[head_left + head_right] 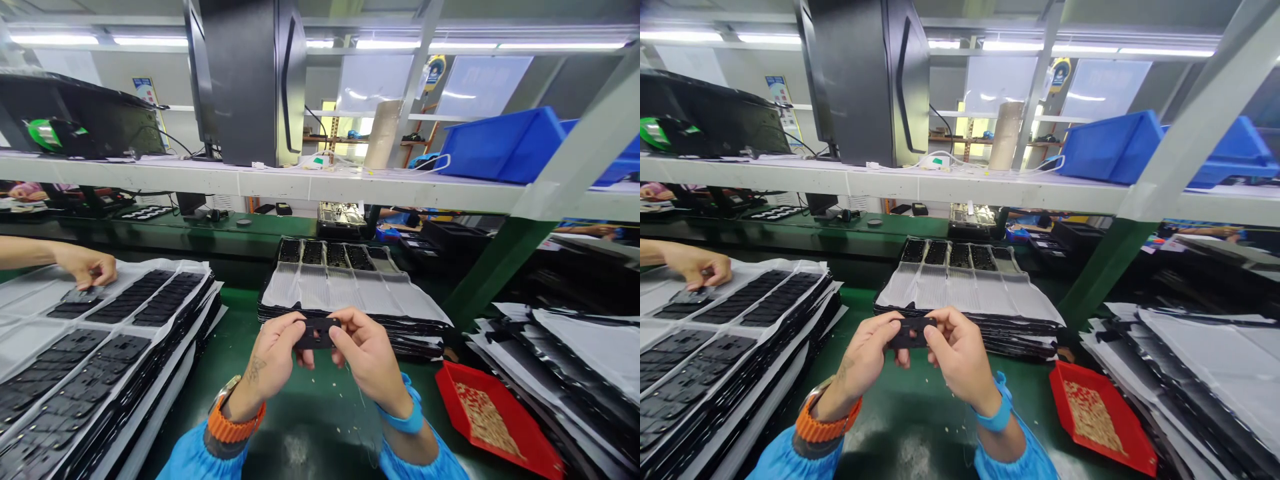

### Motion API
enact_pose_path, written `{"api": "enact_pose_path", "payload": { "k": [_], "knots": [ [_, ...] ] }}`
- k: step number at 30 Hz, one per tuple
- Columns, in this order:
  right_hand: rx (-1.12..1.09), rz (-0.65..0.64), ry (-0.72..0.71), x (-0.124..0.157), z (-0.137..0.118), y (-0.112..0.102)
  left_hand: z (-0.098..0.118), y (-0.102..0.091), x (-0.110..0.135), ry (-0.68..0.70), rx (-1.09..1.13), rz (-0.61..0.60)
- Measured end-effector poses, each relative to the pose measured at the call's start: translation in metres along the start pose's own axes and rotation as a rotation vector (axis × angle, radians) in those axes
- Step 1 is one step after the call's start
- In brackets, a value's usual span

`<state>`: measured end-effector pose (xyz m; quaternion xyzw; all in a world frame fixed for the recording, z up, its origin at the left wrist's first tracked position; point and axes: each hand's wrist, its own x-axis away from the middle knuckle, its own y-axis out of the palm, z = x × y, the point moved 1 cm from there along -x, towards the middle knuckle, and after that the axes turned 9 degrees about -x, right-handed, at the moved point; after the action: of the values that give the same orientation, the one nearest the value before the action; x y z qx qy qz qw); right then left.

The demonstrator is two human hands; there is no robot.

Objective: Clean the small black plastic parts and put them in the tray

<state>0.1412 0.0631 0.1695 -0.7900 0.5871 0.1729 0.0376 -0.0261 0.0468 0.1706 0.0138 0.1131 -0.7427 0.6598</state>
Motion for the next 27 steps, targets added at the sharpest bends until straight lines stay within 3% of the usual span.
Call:
{"api": "enact_pose_path", "payload": {
  "k": [2,4,6,8,12,17,27],
  "knots": [
    [-0.028,-0.004,-0.027,-0.002,0.002,0.001,-0.004,0.002,-0.001,0.016,0.058,0.045],
    [-0.026,0.025,-0.055,-0.005,0.003,-0.001,-0.007,0.002,-0.003,0.014,0.038,-0.017],
    [0.016,0.094,-0.068,-0.007,0.002,-0.005,-0.006,-0.002,-0.003,0.008,-0.114,-0.135],
    [0.112,0.134,-0.081,-0.008,-0.001,-0.009,-0.004,-0.008,-0.002,0.015,-0.288,-0.156],
    [0.339,0.071,-0.104,-0.005,-0.007,-0.012,0.004,-0.016,-0.001,0.055,-0.407,-0.028],
    [0.455,-0.008,-0.127,-0.002,-0.009,-0.008,0.006,-0.011,-0.003,0.036,-0.445,-0.081],
    [0.649,-0.136,-0.464,0.006,-0.009,-0.007,0.003,-0.007,-0.005,0.064,-0.515,-0.056]
  ]
}}
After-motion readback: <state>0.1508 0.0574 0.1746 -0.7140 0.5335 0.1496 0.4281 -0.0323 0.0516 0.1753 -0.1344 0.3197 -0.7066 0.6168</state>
